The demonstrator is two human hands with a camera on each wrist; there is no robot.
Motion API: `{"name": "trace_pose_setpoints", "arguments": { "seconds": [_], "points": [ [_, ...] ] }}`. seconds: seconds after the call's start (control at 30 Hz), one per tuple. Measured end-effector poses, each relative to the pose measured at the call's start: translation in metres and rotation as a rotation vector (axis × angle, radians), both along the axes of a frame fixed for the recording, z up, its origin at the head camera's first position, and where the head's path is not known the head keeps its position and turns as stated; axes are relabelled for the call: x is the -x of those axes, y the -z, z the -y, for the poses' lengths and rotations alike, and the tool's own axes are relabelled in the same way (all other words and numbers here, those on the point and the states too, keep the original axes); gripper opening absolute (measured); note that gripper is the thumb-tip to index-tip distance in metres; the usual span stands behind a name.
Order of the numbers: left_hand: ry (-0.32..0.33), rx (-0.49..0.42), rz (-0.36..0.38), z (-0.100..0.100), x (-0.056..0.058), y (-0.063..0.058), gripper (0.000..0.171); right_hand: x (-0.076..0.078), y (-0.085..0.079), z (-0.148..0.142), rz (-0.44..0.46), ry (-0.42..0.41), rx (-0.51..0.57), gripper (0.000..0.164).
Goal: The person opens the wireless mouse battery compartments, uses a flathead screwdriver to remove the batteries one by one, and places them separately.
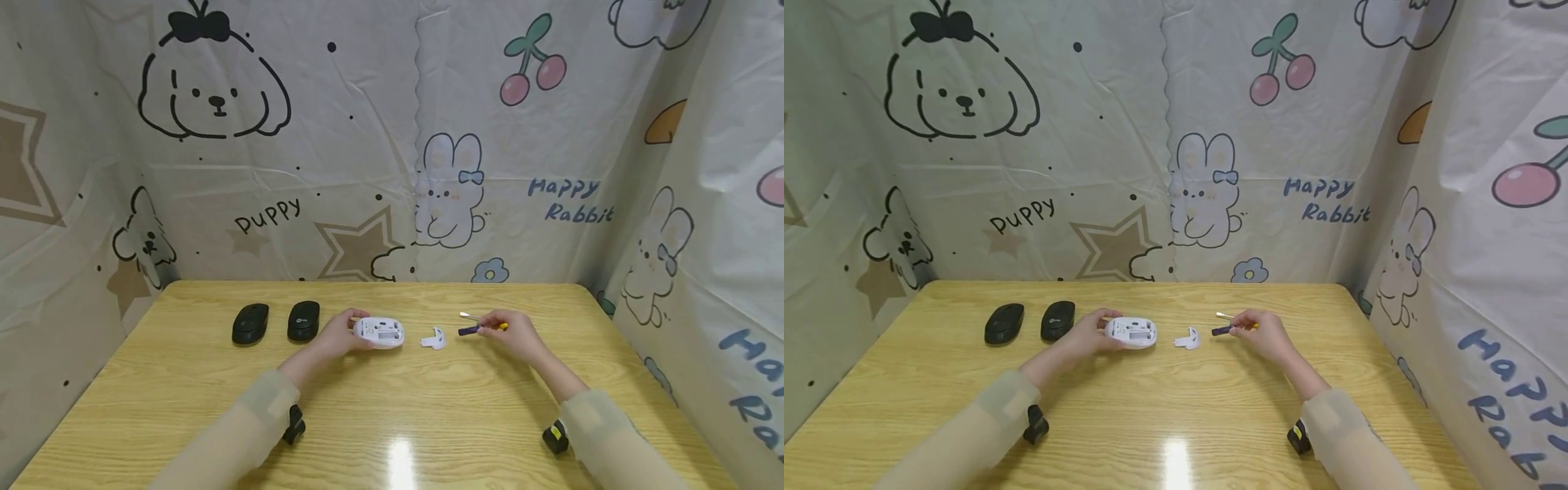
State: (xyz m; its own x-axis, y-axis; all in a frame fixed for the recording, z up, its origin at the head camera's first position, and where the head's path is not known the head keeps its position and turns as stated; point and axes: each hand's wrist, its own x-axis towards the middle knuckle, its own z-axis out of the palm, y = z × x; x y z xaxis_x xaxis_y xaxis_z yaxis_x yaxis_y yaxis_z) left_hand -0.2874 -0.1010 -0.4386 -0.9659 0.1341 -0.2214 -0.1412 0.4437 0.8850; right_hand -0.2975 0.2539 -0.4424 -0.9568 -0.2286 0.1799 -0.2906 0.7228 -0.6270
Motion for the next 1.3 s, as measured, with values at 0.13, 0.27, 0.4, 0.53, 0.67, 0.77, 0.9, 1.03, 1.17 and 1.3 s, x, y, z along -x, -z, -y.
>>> {"name": "trace_pose_setpoints", "arguments": {
  "seconds": [0.13, 0.27, 0.4, 0.53, 0.67, 0.77, 0.9, 1.03, 1.17, 1.3],
  "points": [
    [-0.002, -0.008, 0.015, -0.001, 0.003, 0.002, 0.059, 0.003, 0.004, -0.004, 0.012, -0.007, -0.029, 0.014],
    [0.002, -0.011, 0.035, -0.002, 0.004, 0.005, 0.057, 0.006, 0.008, -0.008, 0.044, -0.005, -0.057, 0.012],
    [0.005, -0.049, 0.061, -0.002, 0.006, 0.009, 0.057, 0.010, 0.011, -0.010, 0.046, -0.011, -0.085, 0.011],
    [0.008, -0.054, 0.067, -0.002, 0.009, 0.012, 0.058, 0.014, 0.014, -0.012, 0.043, -0.020, -0.118, 0.010],
    [0.023, -0.038, 0.062, -0.002, 0.010, 0.012, 0.059, 0.017, 0.015, -0.013, 0.051, -0.039, -0.141, 0.009],
    [0.031, -0.034, 0.065, -0.003, 0.010, 0.011, 0.059, 0.018, 0.016, -0.014, 0.062, -0.057, -0.145, 0.008],
    [0.023, -0.027, 0.073, -0.005, 0.010, 0.009, 0.059, 0.019, 0.017, -0.013, 0.074, -0.059, -0.143, 0.007],
    [0.014, 0.007, 0.075, -0.006, 0.009, 0.007, 0.059, 0.020, 0.017, -0.012, 0.062, -0.062, -0.150, 0.007],
    [0.018, 0.040, 0.063, -0.006, 0.008, 0.005, 0.059, 0.020, 0.017, -0.012, 0.060, -0.063, -0.163, 0.007],
    [0.024, 0.058, 0.048, -0.005, 0.007, 0.006, 0.060, 0.021, 0.017, -0.012, 0.070, -0.062, -0.170, 0.007]
  ]
}}
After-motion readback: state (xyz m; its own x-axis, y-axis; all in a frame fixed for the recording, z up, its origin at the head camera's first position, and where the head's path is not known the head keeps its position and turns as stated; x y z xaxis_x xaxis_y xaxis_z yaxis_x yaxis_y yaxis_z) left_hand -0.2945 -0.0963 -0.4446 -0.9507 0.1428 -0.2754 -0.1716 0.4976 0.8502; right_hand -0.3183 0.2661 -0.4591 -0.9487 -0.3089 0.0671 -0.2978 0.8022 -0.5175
